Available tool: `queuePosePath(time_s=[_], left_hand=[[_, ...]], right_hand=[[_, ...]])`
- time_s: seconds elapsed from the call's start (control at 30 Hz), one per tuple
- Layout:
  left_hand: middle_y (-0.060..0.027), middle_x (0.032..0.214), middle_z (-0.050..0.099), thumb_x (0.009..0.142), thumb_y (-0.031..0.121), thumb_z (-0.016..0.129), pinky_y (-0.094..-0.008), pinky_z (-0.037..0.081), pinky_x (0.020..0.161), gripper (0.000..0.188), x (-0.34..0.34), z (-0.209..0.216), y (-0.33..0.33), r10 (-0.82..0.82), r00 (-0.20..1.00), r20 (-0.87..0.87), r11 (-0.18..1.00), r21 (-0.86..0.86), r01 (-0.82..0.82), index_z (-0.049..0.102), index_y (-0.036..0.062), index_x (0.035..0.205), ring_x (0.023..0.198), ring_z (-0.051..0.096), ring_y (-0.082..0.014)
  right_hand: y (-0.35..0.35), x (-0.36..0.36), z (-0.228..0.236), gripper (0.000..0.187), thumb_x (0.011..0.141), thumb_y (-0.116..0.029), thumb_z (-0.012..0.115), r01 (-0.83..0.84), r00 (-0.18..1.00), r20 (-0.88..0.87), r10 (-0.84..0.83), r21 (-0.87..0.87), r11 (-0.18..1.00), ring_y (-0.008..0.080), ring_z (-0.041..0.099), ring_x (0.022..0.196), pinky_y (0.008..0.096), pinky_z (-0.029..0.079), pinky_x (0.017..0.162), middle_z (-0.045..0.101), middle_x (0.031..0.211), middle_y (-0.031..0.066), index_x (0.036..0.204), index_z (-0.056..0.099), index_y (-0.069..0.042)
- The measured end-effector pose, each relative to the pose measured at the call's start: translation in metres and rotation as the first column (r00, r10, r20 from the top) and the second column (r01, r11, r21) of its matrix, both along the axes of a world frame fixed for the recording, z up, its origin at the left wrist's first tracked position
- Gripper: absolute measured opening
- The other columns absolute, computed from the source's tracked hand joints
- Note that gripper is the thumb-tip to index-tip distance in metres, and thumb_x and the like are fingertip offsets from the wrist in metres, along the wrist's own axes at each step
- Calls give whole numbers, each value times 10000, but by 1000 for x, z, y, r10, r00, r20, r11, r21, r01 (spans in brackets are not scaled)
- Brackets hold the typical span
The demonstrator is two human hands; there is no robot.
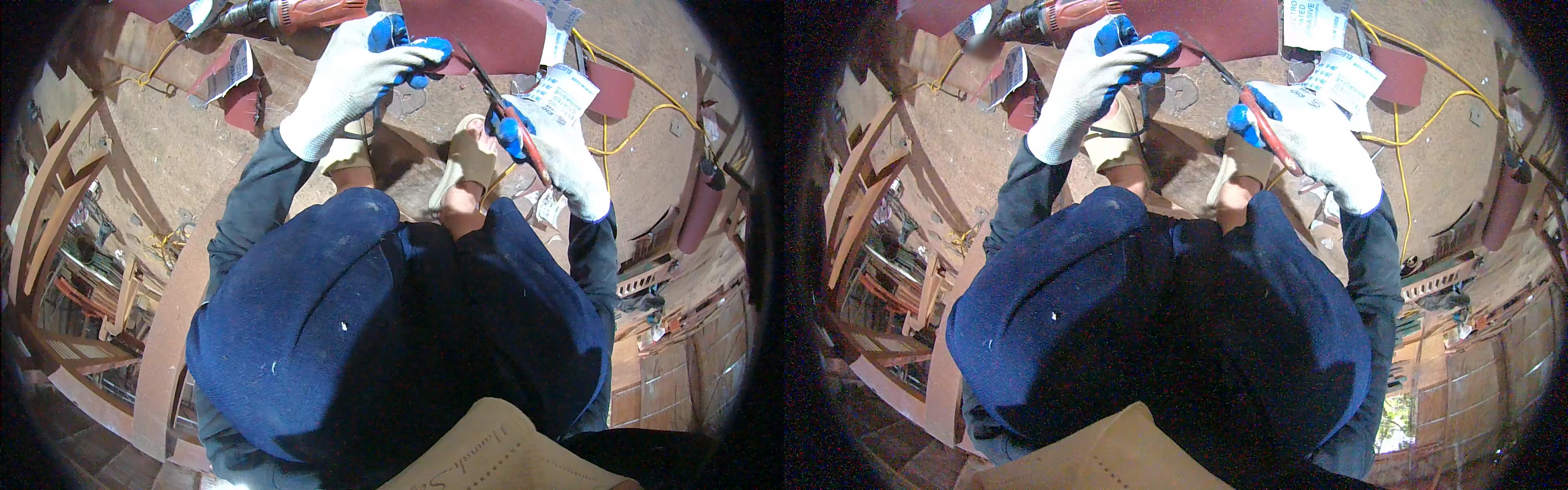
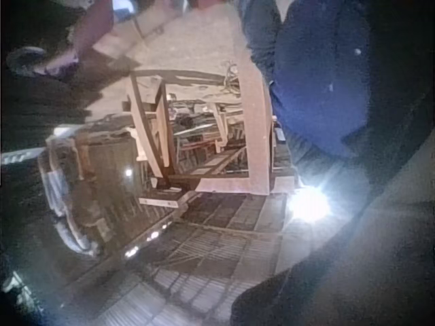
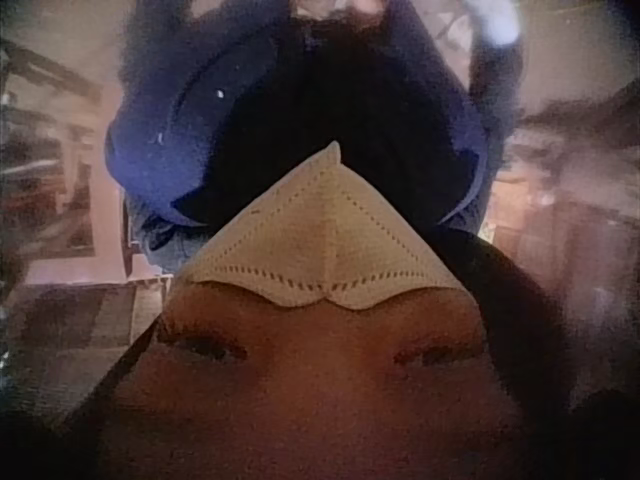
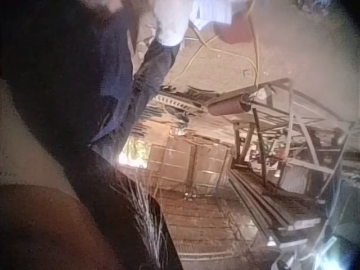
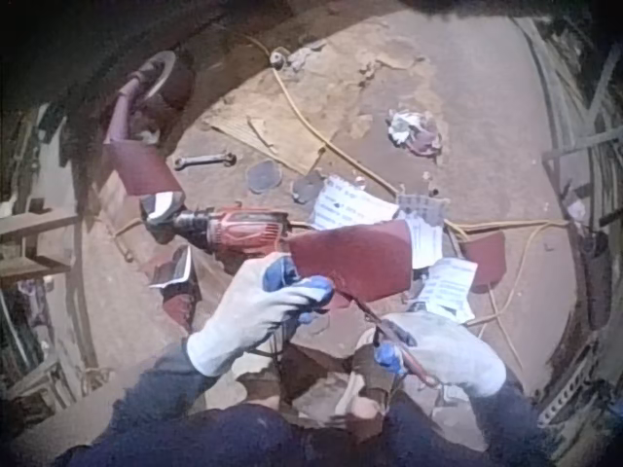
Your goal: The person sits on the floor and uses scissors to cut a sheet of sandpaper into smaller pieces. They repeatedly trim the edges and separate sections of the sandpaper, placing the cut pieces on the floor.
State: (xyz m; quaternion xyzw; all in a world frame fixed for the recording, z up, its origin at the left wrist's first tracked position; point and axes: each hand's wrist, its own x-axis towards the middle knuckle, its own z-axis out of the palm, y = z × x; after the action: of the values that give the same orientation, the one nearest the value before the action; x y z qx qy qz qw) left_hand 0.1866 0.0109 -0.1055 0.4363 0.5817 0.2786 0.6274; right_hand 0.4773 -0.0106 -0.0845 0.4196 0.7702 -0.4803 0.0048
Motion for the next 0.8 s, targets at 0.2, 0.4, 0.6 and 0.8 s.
queuePosePath(time_s=[0.2, 0.4, 0.6, 0.8], left_hand=[[15, 813, 604, 820, 31, 580, -196, 441, 588, 175, 2, 29, 27, 277, 949, 151, 960, -79, -268, 587, 6, 994, 661, 559, -52], [-39, 880, 628, 788, 6, 600, -273, 499, 638, 208, 1, 35, 25, 314, 924, 220, 926, -288, -246, 597, 31, 994, 749, 614, -140], [-37, 766, 571, 876, 25, 477, -215, 473, 580, 115, -10, 7, 17, 47, 986, 162, 994, 93, -63, 530, -5, 779, 693, 581, -103], [-44, 785, 587, 865, 14, 474, -223, 480, 616, 89, -11, 4, 17, -158, 987, -35, 952, 261, 162, 540, -6, 809, 696, 580, -102]], right_hand=[[4, -18, 23, 370, 813, -233, 583, 151, 902, 367, -229, 228, 962, 300, 600, 857, 381, 464, 721, 583, 949, 162, 1108, 491, -30], [10, -10, 30, 429, 710, -234, 702, 315, 892, 183, -414, 406, 858, 248, 619, 723, 330, 474, 640, 601, 851, 114, 1053, 506, -67], [-9, 16, 24, 522, 665, -245, 769, 462, 816, 121, -565, 450, 764, 189, 649, 760, 297, 504, 652, 633, 869, 99, 1078, 497, -77], [-4, 0, 36, 536, 749, -151, 677, 562, 821, -3, -572, 188, 806, 168, 618, 819, 293, 493, 664, 608, 1008, 96, 1237, 455, -123]])
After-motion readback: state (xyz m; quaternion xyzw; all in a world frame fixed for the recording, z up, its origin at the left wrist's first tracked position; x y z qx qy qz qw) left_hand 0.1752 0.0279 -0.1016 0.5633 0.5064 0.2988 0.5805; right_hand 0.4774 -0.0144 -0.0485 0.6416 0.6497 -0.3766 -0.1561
